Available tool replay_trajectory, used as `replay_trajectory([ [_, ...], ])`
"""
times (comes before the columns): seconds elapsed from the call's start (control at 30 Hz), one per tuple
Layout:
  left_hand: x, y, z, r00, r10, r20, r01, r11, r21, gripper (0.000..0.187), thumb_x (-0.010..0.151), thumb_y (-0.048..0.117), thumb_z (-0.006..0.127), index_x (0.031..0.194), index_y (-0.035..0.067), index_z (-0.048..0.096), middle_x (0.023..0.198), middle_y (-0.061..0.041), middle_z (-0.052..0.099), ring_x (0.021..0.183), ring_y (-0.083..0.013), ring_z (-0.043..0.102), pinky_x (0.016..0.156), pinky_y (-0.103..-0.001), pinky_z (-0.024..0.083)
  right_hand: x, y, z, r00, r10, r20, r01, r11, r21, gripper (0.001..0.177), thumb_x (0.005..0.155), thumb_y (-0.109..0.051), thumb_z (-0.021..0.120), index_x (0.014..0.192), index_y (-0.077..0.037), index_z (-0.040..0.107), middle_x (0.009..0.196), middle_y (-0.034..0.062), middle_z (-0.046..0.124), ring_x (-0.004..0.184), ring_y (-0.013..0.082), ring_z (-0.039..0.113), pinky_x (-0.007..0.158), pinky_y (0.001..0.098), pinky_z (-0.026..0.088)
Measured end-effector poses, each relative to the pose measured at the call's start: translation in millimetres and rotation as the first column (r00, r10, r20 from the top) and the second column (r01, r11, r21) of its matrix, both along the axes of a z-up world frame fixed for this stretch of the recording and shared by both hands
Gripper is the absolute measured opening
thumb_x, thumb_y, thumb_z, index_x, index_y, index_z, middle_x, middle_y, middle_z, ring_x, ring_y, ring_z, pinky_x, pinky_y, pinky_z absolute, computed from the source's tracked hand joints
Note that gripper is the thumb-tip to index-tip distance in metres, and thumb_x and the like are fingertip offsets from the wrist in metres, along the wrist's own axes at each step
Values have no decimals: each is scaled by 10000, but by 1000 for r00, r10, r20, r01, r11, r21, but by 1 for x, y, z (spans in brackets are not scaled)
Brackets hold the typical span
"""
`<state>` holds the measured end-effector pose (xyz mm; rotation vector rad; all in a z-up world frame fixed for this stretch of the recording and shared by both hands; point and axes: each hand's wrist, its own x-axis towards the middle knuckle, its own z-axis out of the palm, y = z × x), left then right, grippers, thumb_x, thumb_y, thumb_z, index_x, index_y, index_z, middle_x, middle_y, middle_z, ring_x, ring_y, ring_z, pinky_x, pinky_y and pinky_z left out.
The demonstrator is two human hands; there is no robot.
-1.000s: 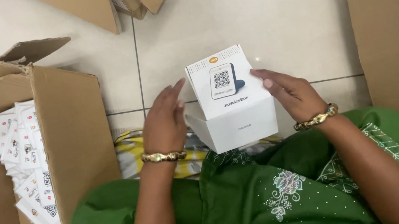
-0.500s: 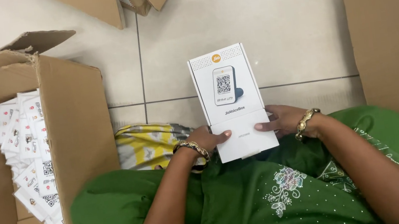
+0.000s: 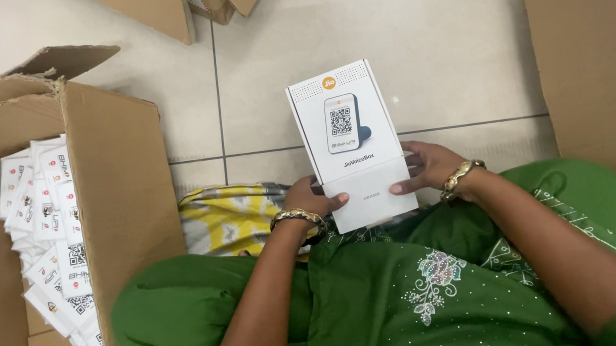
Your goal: The person packs QR code labels into small white cardboard boxes and organizes these boxes into larger containers.
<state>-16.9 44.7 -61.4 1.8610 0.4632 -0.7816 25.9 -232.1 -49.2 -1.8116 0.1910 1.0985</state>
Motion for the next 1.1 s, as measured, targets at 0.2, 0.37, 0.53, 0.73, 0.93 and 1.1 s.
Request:
replay_trajectory([
  [0.2, 8, -24, 85, 840, -335, 428, 70, 847, 526, 1131, 562, 254, 940, 1504, -10, 374, 1408, -297, 495, 1339, -444, 482, 1090, -502, 474, 4, 47, 70, 932, 189, 309, 0, 852, -523, 1391, 513, -355, 991, 1640, -220, 186, 1540, 168, 500, 1423, 331, 509, 1153, 443, 460],
  [0.37, 34, -37, 15, 645, -698, 310, 133, 503, 854, 1052, 774, 83, 791, 1615, 51, 160, 1677, -245, 71, 1539, -485, 73, 1089, -482, 445, 26, 68, 50, 365, 757, 542, -198, 632, -750, 1289, 582, -300, 978, 1615, -297, 208, 1693, 176, 53, 1511, 471, 122, 1098, 621, 334],
  [0.53, 38, -34, 20, 563, -710, 423, 36, 532, 846, 875, 866, -11, 638, 1612, -7, 180, 1673, -289, 100, 1533, -543, 73, 1073, -449, 487, 23, 59, 3, 182, 588, 788, -80, 807, -585, 1122, 640, -128, 855, 1595, -189, 271, 1671, 240, 155, 1430, 504, 316, 1055, 517, 476],
  [0.73, 12, -44, 35, 571, -788, 232, 277, 450, 849, 834, 889, -36, 553, 1607, -17, 128, 1658, -325, 12, 1460, -637, -10, 1063, -480, 456, -16, 55, 14, 298, 775, 558, -116, 610, -784, 999, 753, -134, 732, 1603, -128, 208, 1631, 322, 120, 888, 355, 642, 641, 421, 623],
  [0.93, -53, -80, -46, 366, -826, 428, 170, 511, 842, 607, 982, 103, 495, 1535, -59, 305, 1561, -430, 144, 1315, -772, 117, 941, -626, 490, -85, 5, -50, 61, 927, 369, 99, 362, -927, 675, 894, -117, 519, 1535, -70, 313, 1513, 437, 391, 519, 226, 634, 465, 381, 578],
  [1.1, 83, -99, -15, 359, -924, 132, 406, 282, 869, 757, 949, -76, 520, 1624, 48, 201, 1643, -342, 83, 1388, -738, 139, 882, -535, 563, 50, 15, 53, 448, 893, -47, -420, 163, -893, 921, 956, -551, 608, 1625, -184, 91, 1647, 325, 85, 779, 236, 742, 694, 441, 584],
])
